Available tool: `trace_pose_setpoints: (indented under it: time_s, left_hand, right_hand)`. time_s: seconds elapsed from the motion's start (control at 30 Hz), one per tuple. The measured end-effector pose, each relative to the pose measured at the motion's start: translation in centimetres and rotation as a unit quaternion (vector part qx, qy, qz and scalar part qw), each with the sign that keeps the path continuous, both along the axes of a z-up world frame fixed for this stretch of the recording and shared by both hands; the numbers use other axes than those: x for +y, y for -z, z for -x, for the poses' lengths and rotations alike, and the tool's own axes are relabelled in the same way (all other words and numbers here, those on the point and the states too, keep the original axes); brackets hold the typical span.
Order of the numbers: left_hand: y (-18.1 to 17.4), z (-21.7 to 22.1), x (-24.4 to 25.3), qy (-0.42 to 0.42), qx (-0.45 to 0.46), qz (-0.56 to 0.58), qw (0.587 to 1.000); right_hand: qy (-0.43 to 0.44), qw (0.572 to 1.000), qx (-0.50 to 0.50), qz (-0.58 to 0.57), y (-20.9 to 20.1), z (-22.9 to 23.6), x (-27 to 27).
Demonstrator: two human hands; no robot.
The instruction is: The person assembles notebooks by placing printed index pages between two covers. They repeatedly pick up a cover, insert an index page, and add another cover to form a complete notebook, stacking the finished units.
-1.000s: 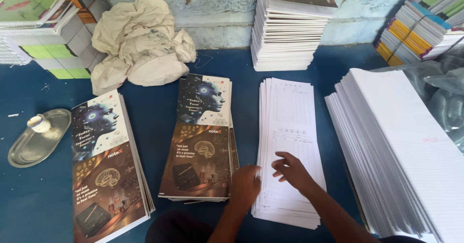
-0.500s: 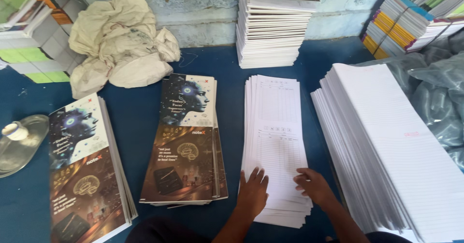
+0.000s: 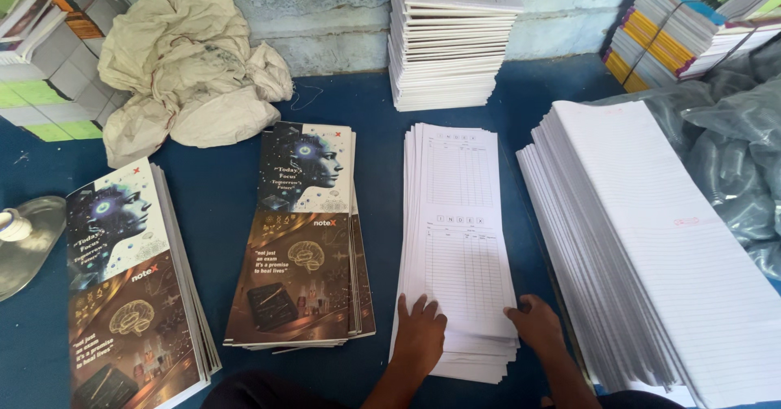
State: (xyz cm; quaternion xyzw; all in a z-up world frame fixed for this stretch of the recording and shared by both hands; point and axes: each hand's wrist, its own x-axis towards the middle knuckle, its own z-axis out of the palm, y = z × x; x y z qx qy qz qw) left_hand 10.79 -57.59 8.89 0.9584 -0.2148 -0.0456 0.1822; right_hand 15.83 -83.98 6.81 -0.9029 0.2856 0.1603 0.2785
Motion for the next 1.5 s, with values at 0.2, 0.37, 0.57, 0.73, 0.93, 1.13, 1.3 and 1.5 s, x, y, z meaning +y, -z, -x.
trace_pose_setpoints:
  time_s: [0.2,0.37,0.57,0.73,0.93,1.13,1.3,1.5]
  left_hand:
    - [0.2,0.4,-0.2,-0.070,-0.003,0.094,0.993]
    - [-0.7,0.0,-0.7,-0.124,-0.003,0.145,0.982]
    - [-2.6,-0.3,-0.6,-0.155,0.020,0.161,0.975]
    - [-3.2,-0.2,-0.8,-0.153,-0.028,0.204,0.967]
    - [-3.6,-0.2,-0.9,-0.170,0.056,0.264,0.948]
    - [-3.9,-0.7,-1.0,-0.218,0.095,0.295,0.925]
    - [-3.5,-1.3,-1.1,-0.278,0.085,0.347,0.892]
    - [-1.9,-1.8,-0.8,-0.336,0.125,0.410,0.839]
  right_hand:
    - [-0.001,0.997,-0.077,0.008,-0.6,0.2,-0.1]
    - [0.097,0.986,-0.034,-0.133,-3.8,0.7,1.1]
    - [0.220,0.921,0.006,-0.321,-6.1,0.5,1.5]
    - [0.198,0.919,-0.020,-0.339,-5.9,0.6,1.4]
    - [0.205,0.922,-0.021,-0.328,-6.3,0.4,1.8]
    - [0.208,0.923,-0.025,-0.321,-6.1,0.4,1.7]
    - [0.196,0.919,-0.041,-0.340,-5.1,0.5,1.3]
    - [0.182,0.931,-0.027,-0.315,-3.8,0.3,0.8]
